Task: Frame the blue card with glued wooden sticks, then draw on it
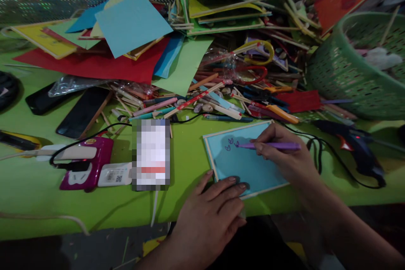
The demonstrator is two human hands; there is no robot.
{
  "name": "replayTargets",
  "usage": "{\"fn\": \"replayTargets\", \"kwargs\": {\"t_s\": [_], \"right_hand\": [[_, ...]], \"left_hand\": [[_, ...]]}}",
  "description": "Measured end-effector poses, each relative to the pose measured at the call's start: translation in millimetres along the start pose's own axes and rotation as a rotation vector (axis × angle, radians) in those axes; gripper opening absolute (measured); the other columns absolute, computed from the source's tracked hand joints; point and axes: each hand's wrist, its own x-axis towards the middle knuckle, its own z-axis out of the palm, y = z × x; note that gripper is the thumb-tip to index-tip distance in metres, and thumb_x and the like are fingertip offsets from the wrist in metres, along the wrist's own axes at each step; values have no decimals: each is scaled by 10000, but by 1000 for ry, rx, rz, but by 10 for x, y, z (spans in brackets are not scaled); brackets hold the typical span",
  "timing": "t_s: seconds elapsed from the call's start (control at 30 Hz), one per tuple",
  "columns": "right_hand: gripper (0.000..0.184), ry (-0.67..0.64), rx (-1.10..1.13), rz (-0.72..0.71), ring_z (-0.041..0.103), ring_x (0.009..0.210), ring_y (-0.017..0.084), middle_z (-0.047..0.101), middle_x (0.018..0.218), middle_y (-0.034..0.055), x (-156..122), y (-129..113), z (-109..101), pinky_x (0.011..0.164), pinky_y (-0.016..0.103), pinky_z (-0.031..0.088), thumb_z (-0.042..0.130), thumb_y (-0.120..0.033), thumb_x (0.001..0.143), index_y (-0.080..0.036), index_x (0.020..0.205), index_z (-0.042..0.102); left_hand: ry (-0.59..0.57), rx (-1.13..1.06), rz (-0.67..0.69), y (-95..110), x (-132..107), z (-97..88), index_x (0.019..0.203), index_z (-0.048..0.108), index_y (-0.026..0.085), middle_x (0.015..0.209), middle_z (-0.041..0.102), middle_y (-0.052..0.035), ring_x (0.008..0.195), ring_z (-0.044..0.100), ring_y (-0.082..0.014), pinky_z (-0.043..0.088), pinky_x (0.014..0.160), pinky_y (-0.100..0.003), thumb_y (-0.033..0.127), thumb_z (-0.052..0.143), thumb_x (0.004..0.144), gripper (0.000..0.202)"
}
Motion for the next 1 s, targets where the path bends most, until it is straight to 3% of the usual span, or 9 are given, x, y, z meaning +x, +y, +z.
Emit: {"fn": "replayTargets", "kwargs": {"t_s": [0.13, 0.4, 0.63, 0.83, 1.0], "right_hand": [[195, -12, -7, 6, 561, 686, 199, 629, 734, -6, -5, 28, -9, 727, 387, 508, 804, -373, 838, -261, 768, 660], [183, 38, -3, -16, 527, 610, 183, 623, 706, -3, 7, -40, 30, 562, 337, 400, 794, -373, 844, -268, 782, 658], [197, 27, -34, 3, 539, 639, 188, 630, 714, 11, 10, -54, 20, 573, 341, 396, 794, -385, 841, -257, 780, 657], [203, 15, -40, 2, 534, 647, 189, 625, 719, 6, 14, -53, 24, 585, 341, 396, 799, -384, 835, -252, 778, 654], [176, 20, -45, -32, 543, 669, 186, 618, 726, 3, 11, -56, 12, 610, 343, 396, 771, -308, 839, -251, 743, 636]], "left_hand": [[-9, -5, -4, 2, 3, -4, 1105, 690, 269, 1442, 685, 91, 1423, 544, -83, 184, 1336, -348, 383, 573, 1069, 166], [-39, 22, 3, 1, -8, 0, 1101, 712, 271, 1448, 684, 63, 1419, 555, -111, 232, 1322, -382, 392, 579, 1065, 183], [-5, 11, 6, 1, 3, -5, 1094, 693, 274, 1460, 667, 111, 1425, 539, -79, 189, 1331, -341, 388, 567, 1075, 172], [-48, 19, -3, 2, -8, 0, 1118, 702, 273, 1465, 668, 79, 1427, 548, -106, 242, 1319, -388, 396, 565, 1073, 190], [-11, 1, 4, -7, -3, 1, 1113, 689, 273, 1472, 657, 121, 1437, 525, -78, 127, 1344, -333, 399, 582, 1068, 171]]}}
